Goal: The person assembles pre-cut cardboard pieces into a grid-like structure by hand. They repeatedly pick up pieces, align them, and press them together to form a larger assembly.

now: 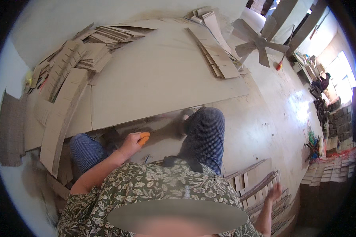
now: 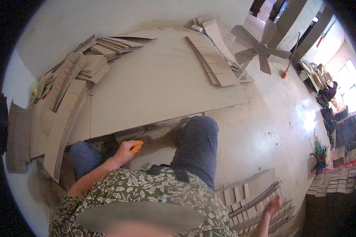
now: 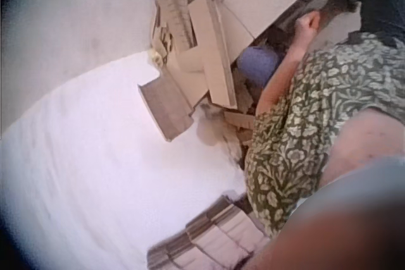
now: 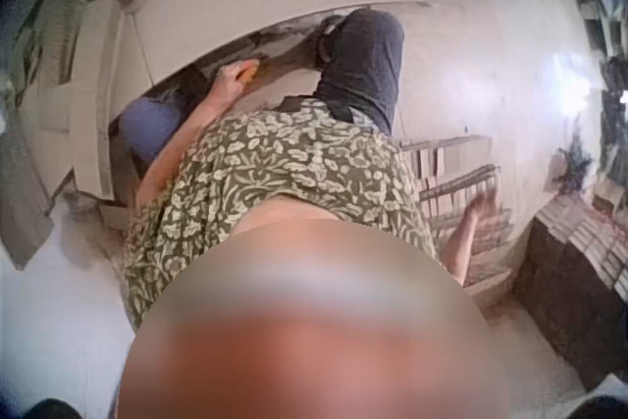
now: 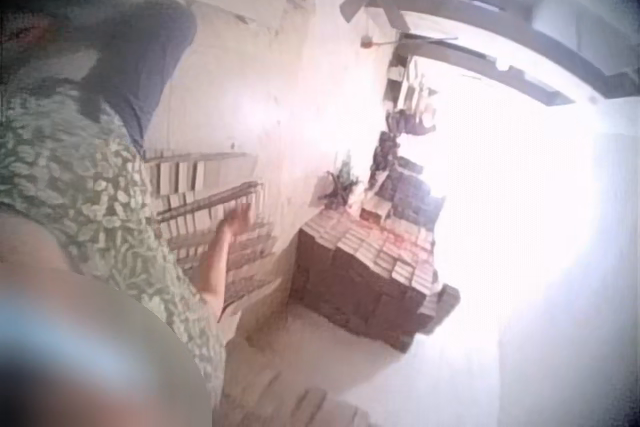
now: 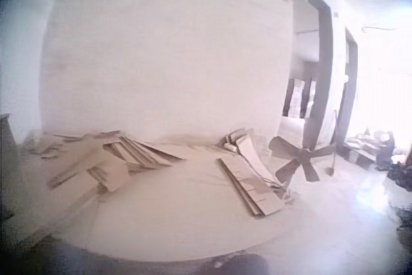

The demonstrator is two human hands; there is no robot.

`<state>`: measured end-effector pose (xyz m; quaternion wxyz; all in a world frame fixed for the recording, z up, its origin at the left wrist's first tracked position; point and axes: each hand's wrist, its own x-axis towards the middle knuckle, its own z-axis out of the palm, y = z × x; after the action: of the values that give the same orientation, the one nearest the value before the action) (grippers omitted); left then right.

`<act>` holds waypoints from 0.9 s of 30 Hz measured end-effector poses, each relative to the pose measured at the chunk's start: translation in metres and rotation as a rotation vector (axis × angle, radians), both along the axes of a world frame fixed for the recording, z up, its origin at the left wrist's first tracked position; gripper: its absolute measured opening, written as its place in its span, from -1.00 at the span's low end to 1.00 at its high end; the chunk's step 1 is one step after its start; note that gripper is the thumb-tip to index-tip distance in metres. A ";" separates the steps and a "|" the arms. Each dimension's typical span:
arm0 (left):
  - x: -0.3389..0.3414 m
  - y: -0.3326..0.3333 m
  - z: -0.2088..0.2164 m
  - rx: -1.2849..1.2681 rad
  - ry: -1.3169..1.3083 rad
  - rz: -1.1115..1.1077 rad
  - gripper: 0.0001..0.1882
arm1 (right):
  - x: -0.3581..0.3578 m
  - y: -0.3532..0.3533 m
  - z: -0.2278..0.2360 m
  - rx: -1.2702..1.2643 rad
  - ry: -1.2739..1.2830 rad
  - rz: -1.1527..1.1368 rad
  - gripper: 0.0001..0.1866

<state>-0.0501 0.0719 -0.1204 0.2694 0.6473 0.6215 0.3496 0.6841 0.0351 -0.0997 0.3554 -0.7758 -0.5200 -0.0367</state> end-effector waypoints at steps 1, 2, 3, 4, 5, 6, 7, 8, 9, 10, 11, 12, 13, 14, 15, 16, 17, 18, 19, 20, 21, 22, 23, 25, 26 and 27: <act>0.000 -0.001 0.000 0.022 -0.020 -0.013 -0.78 | -0.019 0.050 -0.005 0.054 -0.109 0.112 -0.83; 0.000 0.000 0.002 0.050 -0.025 -0.021 -0.78 | -0.044 0.094 -0.010 0.012 -0.062 0.190 -0.86; 0.001 -0.001 0.005 0.076 -0.023 -0.025 -0.78 | -0.078 0.136 -0.014 0.140 -0.001 0.340 -0.83; -0.002 -0.002 0.008 0.082 -0.015 -0.010 -0.78 | -0.133 0.173 -0.005 0.139 0.061 0.402 -0.81; -0.004 -0.002 0.009 0.090 -0.014 -0.006 -0.78 | -0.177 0.205 0.004 0.136 0.073 0.456 -0.80; -0.006 -0.002 0.009 0.095 -0.011 -0.002 -0.77 | -0.220 0.231 0.014 0.104 0.027 0.509 -0.77; -0.009 -0.001 0.006 0.052 -0.031 0.015 -0.77 | -0.257 0.257 0.028 0.065 -0.032 0.564 -0.73; -0.013 -0.001 0.002 0.008 -0.054 0.032 -0.77 | -0.282 0.285 0.027 0.094 -0.036 0.644 -0.65; -0.015 0.000 0.000 -0.039 -0.067 0.049 -0.77 | -0.307 0.308 0.029 0.060 -0.062 0.671 -0.58; -0.016 0.001 0.002 -0.051 -0.056 0.061 -0.76 | -0.329 0.333 0.026 0.020 -0.088 0.688 -0.48; -0.018 0.002 -0.003 -0.055 -0.047 0.065 -0.76 | -0.348 0.358 0.019 0.025 -0.112 0.701 -0.47; -0.020 0.000 -0.009 -0.062 -0.040 0.074 -0.76 | -0.362 0.381 0.015 0.028 -0.136 0.718 -0.45; -0.022 0.001 -0.014 -0.064 -0.033 0.087 -0.76 | -0.372 0.400 0.017 0.020 -0.235 0.681 -0.47; -0.021 0.003 -0.014 -0.092 -0.053 0.082 -0.76 | -0.382 0.417 0.018 0.015 -0.332 0.645 -0.49; -0.020 0.004 -0.012 -0.119 -0.070 0.090 -0.76 | -0.396 0.428 0.016 0.013 -0.425 0.621 -0.52; -0.018 0.004 -0.009 -0.145 -0.086 0.099 -0.76 | -0.402 0.435 0.014 -0.013 -0.482 0.600 -0.57; -0.015 0.006 -0.007 -0.134 -0.093 0.091 -0.77 | -0.399 0.443 0.014 -0.038 -0.537 0.578 -0.63; -0.011 0.007 -0.004 -0.123 -0.099 0.092 -0.77 | -0.399 0.454 0.013 -0.058 -0.591 0.564 -0.69; -0.010 0.008 -0.002 -0.112 -0.105 0.092 -0.78 | -0.398 0.464 0.008 -0.037 -0.610 0.579 -0.75; -0.010 0.008 -0.004 -0.115 -0.086 0.080 -0.78 | -0.397 0.475 0.001 -0.012 -0.634 0.601 -0.81; -0.008 0.009 -0.006 -0.136 -0.086 0.076 -0.78 | -0.396 0.478 0.003 0.024 -0.570 0.655 -0.84; -0.007 0.011 -0.007 -0.156 -0.084 0.075 -0.78 | -0.396 0.473 0.008 0.059 -0.502 0.710 -0.87; -0.006 0.010 -0.008 -0.180 -0.078 0.077 -0.78 | -0.401 0.462 0.023 0.071 -0.572 0.732 -0.86; -0.001 0.015 -0.023 -0.042 -0.103 0.041 -0.78 | -0.398 0.460 0.029 0.076 -0.534 0.745 -0.83; -0.003 0.015 -0.030 0.026 -0.114 0.011 -0.78 | -0.403 0.460 0.028 0.087 -0.514 0.772 -0.83; -0.004 0.015 -0.028 0.016 -0.093 -0.004 -0.78 | -0.400 0.457 0.030 0.091 -0.502 0.778 -0.83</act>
<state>-0.0546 0.0871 -0.1484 0.2936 0.6335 0.6043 0.3839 0.2837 0.4925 -0.0697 0.2396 -0.4740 -0.8401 -0.1098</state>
